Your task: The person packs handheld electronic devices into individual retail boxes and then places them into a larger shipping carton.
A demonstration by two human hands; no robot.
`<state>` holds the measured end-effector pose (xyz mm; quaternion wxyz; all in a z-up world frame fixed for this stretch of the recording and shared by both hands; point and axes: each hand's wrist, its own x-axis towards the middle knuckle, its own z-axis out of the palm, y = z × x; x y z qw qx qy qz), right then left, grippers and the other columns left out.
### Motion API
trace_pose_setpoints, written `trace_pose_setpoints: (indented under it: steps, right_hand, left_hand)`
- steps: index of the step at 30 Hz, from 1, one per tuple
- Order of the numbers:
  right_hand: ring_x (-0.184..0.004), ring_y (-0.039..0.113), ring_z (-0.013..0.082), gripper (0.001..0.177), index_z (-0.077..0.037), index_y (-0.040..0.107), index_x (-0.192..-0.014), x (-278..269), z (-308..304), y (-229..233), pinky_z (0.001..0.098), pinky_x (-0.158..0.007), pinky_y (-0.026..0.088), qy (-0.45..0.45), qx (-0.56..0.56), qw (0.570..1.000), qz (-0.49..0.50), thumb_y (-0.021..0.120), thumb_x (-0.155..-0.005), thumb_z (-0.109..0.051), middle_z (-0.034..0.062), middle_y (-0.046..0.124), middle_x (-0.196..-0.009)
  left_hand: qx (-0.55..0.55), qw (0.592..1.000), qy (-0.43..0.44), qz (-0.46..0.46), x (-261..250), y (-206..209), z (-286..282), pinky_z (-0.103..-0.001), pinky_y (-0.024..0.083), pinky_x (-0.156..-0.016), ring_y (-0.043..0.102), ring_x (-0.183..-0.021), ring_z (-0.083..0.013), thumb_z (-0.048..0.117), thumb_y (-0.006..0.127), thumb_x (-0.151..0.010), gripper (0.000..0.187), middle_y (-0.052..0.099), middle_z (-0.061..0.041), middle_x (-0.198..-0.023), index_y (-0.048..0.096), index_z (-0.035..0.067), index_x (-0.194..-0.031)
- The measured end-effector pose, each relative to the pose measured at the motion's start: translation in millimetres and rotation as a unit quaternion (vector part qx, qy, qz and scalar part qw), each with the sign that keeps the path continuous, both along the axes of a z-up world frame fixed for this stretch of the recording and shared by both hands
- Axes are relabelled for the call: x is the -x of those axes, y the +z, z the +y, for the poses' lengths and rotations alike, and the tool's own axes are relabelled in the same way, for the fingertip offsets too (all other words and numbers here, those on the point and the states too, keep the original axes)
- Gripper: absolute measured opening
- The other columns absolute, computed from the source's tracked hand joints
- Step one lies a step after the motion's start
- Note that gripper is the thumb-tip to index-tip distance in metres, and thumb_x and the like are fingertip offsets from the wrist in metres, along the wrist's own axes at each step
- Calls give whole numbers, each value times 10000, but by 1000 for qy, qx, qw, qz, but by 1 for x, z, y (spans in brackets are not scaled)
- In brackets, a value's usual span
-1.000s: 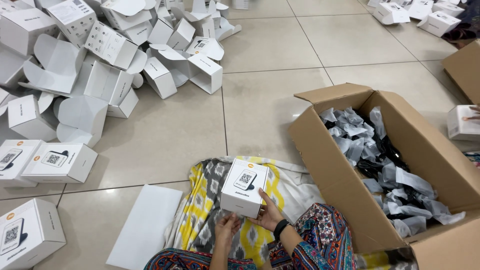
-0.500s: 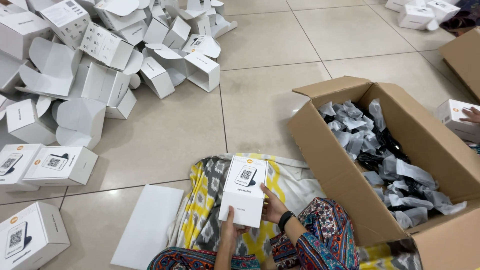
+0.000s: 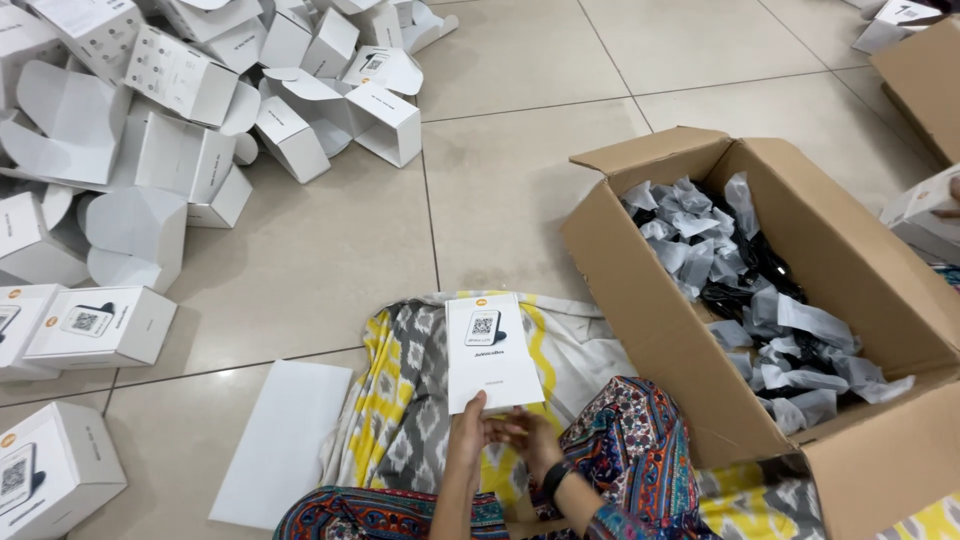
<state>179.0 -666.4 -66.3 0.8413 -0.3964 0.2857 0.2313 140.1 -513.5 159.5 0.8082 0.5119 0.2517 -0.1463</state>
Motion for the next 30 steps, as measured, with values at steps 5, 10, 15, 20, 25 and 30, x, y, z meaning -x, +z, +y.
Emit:
trace_pose_setpoints:
  steps: [5, 10, 15, 20, 25, 30]
  right_hand:
    - [-1111, 599, 311, 477, -43, 548, -1357, 53, 47, 92, 398, -910, 509, 173, 251, 946, -107, 376, -983, -285, 183, 627, -1221]
    - [-1150, 452, 288, 502, -27, 428, -1375, 30, 48, 31, 357, -918, 377, 269, 463, 791, -297, 355, -947, -278, 164, 481, -1269]
    - [-1189, 303, 262, 547, -12, 308, -1394, -34, 10, -27, 315, -925, 243, 335, 625, 534, -459, 337, -911, -268, 142, 334, -1317]
    - [-1227, 150, 233, 609, 2, 188, -1411, -40, 13, 78, 268, -931, 105, 374, 705, 226, -558, 325, -875, -252, 118, 186, -1364]
    - [-1254, 495, 365, 866, 6, 489, -1371, -27, 20, 174, 496, -1078, 350, 413, 649, 383, -512, 802, -754, -516, 196, 542, -1318]
    - [-1222, 549, 320, 949, 41, 463, -1401, -32, 21, 154, 489, -1149, 302, 411, 633, 409, -512, 814, -760, -566, 175, 586, -1258]
  left_hand:
    - [-40, 999, 2, -3, -10, 42, -12, -303, 473, -521, 678, -600, -194, 418, 477, -983, 482, 780, -161, -831, 704, 10, -1100]
    - [-46, 998, -5, -31, 5, 24, -14, -300, 507, -555, 671, -633, -172, 420, 466, -998, 523, 778, -147, -829, 716, -32, -1077]
    - [-24, 999, 21, -19, 10, 20, -37, -373, 549, -657, 713, -736, -223, 440, 435, -969, 572, 791, -190, -906, 718, -36, -1109]
    - [-175, 977, 101, -71, -23, 38, -31, -442, 429, -1087, 621, -1217, -310, 526, 507, -941, 688, 659, -205, -1294, 595, -35, -1330]
    - [-495, 835, 87, -225, -107, 53, -2, -531, 270, -1192, 330, -1460, -428, 503, 547, -1013, 663, 398, -288, -1549, 563, -30, -1407]
    - [-725, 649, -94, -212, -129, -43, 31, -536, 217, -1248, 220, -1535, -402, 467, 660, -944, 639, 204, -253, -1683, 549, 47, -1413]
